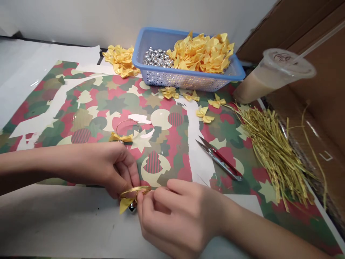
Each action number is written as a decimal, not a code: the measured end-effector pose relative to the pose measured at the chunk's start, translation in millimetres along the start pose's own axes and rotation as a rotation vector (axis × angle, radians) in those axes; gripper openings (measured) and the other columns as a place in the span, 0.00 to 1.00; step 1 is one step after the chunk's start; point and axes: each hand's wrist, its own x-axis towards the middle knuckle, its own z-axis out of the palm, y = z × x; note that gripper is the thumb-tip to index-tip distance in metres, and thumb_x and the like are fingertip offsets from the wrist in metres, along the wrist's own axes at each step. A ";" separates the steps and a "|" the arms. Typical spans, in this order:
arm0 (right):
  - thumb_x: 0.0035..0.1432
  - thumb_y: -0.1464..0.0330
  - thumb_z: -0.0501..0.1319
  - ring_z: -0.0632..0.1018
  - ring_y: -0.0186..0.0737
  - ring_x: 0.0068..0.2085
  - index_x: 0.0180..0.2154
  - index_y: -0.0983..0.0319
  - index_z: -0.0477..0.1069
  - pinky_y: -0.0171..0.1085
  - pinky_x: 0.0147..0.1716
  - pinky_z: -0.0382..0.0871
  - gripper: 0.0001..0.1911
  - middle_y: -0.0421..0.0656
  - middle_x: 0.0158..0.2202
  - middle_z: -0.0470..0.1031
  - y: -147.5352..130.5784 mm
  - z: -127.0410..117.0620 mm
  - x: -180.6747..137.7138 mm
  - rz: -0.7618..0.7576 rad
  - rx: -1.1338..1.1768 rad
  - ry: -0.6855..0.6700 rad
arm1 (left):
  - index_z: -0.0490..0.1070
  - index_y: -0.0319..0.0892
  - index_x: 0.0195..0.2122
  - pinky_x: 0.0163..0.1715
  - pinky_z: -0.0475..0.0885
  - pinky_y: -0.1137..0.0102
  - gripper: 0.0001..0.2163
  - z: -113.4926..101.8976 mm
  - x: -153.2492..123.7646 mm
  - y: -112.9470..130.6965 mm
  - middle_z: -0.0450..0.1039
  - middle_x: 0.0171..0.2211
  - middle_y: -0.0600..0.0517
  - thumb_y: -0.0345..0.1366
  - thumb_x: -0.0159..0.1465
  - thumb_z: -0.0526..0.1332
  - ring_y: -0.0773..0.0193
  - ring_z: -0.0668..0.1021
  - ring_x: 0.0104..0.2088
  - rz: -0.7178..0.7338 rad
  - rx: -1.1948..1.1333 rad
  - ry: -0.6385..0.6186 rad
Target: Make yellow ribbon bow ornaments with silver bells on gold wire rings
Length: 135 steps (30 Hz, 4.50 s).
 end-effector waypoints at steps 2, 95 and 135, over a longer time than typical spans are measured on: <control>0.59 0.67 0.58 0.65 0.34 0.26 0.35 0.66 0.78 0.40 0.18 0.49 0.11 0.43 0.32 0.70 -0.2 -0.3 0.9 0.012 0.012 0.003 | 0.77 0.41 0.29 0.27 0.72 0.76 0.05 1.6 -0.1 2.3 0.79 0.26 0.53 0.31 0.50 0.65 0.65 0.79 0.28 -0.010 0.008 0.027; 0.50 0.74 0.62 0.70 0.27 0.24 0.35 0.62 0.68 0.27 0.23 0.66 0.07 0.37 0.28 0.70 11.8 -15.2 48.1 1.243 1.263 -0.302 | 0.63 0.43 0.29 0.27 0.71 0.75 0.08 36.2 -12.4 -43.0 0.70 0.24 0.58 0.26 0.52 0.62 0.69 0.76 0.26 0.485 -0.174 0.429; 0.60 0.76 0.57 0.73 0.42 0.52 0.52 0.61 0.68 0.40 0.49 0.70 0.18 0.49 0.52 0.71 59.2 10.9 57.5 0.588 0.622 -0.107 | 0.60 0.43 0.26 0.25 0.69 0.75 0.09 40.9 -18.6 -62.0 0.68 0.23 0.60 0.25 0.52 0.60 0.71 0.71 0.24 0.540 -0.110 0.324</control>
